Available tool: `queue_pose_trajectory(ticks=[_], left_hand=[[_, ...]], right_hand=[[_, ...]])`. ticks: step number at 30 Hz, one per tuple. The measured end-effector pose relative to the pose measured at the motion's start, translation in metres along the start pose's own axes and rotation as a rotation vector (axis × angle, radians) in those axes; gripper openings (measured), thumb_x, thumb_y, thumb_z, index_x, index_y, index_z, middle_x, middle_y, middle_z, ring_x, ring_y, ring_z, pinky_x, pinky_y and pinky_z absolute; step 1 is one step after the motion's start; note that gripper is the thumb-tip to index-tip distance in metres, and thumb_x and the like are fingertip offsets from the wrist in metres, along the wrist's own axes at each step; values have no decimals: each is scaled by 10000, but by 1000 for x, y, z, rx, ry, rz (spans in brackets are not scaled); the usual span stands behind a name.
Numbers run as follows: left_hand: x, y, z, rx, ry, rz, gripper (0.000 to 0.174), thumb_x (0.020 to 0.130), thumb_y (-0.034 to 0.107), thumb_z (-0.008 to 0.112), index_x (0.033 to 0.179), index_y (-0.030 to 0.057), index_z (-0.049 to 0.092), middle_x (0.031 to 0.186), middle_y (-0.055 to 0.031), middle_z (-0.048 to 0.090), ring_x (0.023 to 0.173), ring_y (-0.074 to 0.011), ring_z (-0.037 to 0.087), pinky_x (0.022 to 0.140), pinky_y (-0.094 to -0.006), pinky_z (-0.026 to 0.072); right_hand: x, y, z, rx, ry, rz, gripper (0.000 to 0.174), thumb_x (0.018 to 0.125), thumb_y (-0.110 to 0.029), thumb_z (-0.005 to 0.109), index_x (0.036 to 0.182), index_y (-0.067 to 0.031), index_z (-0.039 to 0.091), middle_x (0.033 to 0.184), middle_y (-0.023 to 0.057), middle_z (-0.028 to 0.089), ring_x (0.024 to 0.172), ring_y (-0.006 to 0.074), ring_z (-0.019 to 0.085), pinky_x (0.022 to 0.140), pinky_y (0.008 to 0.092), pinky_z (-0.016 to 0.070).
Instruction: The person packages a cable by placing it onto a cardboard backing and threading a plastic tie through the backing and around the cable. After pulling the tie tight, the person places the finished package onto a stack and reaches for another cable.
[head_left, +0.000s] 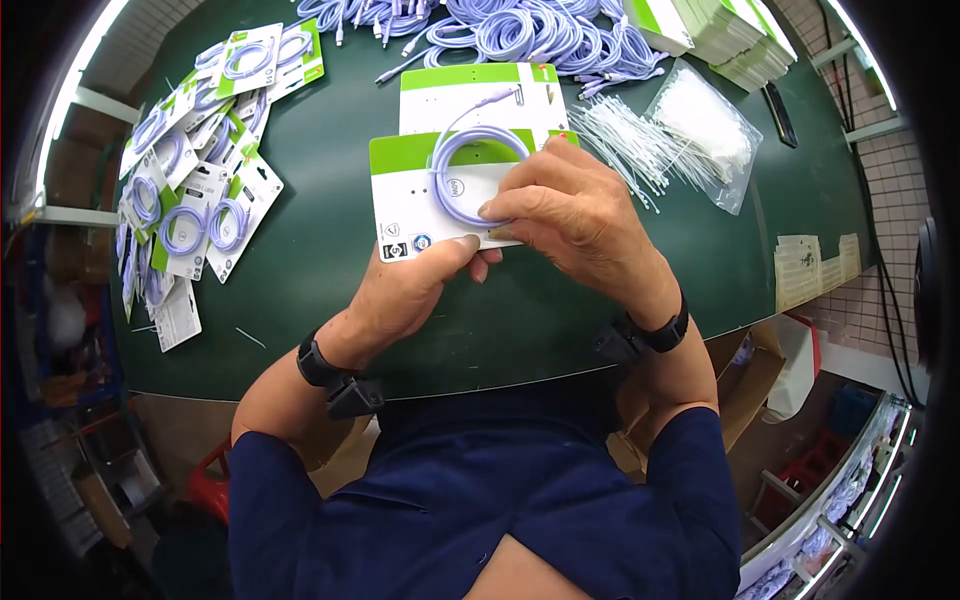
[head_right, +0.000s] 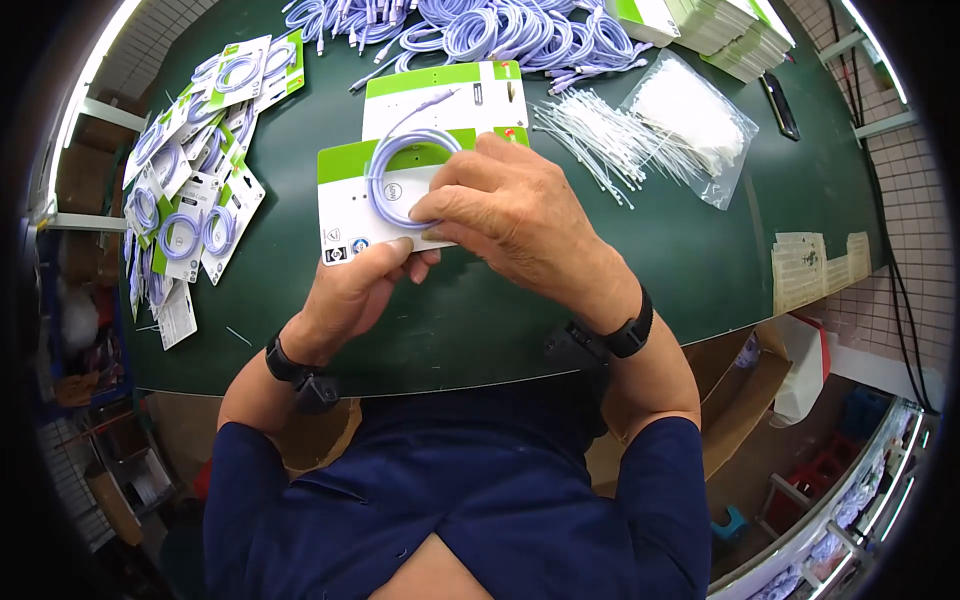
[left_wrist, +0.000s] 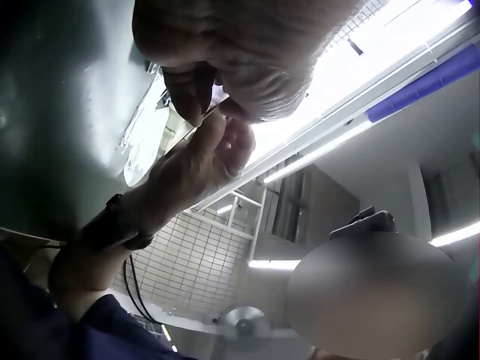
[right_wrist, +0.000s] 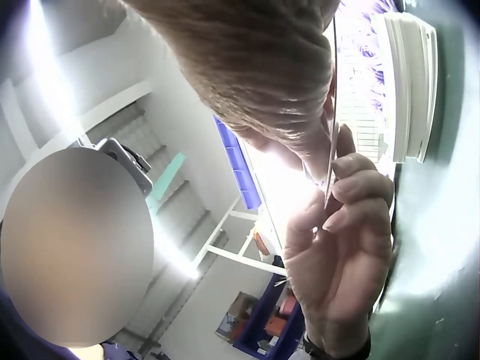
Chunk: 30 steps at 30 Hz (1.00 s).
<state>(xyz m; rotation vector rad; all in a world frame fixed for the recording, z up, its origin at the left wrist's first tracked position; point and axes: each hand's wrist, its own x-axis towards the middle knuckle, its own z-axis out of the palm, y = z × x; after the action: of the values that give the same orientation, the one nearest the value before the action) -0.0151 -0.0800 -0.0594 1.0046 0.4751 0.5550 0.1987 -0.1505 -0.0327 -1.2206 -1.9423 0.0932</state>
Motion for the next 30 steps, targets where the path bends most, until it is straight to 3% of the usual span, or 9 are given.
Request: queue_pose_trajectory(ticks=[10, 14, 17, 25, 30], left_hand=[[17, 2, 5, 17, -12, 102, 391, 999, 112, 638, 1362, -14, 563, 1180, -132, 678, 933, -196, 695, 719, -314, 581], [30, -5, 7, 150, 154, 61, 398, 996, 140, 652, 1350, -21, 566, 1104, -109, 680, 843, -156, 685, 647, -278, 574], [45, -21, 14, 178, 294, 399, 376, 1010, 191, 655, 1307, -27, 583, 1020, -82, 676, 727, -109, 654, 539, -240, 540], [36, -7, 9, 220, 290, 198, 332, 1031, 226, 610, 1240, -31, 601, 963, -72, 665, 664, -87, 631, 446, -230, 488], [37, -7, 6, 282, 284, 211, 322, 1033, 223, 596, 1229, -31, 595, 940, -67, 651, 646, -90, 617, 451, -235, 481]], right_hand=[[-1, 12, 6, 200, 67, 73, 328, 714, -1, 892, 1013, -90, 791, 924, 48, 707, 862, 216, 676, 730, 337, 554], [-4, 14, 14, 255, 39, 113, 316, 733, -1, 896, 1023, -73, 796, 937, 56, 714, 863, 206, 689, 724, 324, 565], [-4, 12, 16, 283, 35, 137, 309, 742, -6, 901, 1028, -60, 797, 949, 61, 722, 852, 191, 700, 714, 306, 574], [-1, 8, 15, 318, 23, 175, 273, 760, -14, 908, 1009, -32, 798, 956, 72, 742, 787, 147, 716, 669, 256, 584], [-3, 2, 24, 293, 74, 226, 254, 765, -2, 904, 993, -27, 797, 950, 76, 747, 768, 135, 708, 652, 252, 575]])
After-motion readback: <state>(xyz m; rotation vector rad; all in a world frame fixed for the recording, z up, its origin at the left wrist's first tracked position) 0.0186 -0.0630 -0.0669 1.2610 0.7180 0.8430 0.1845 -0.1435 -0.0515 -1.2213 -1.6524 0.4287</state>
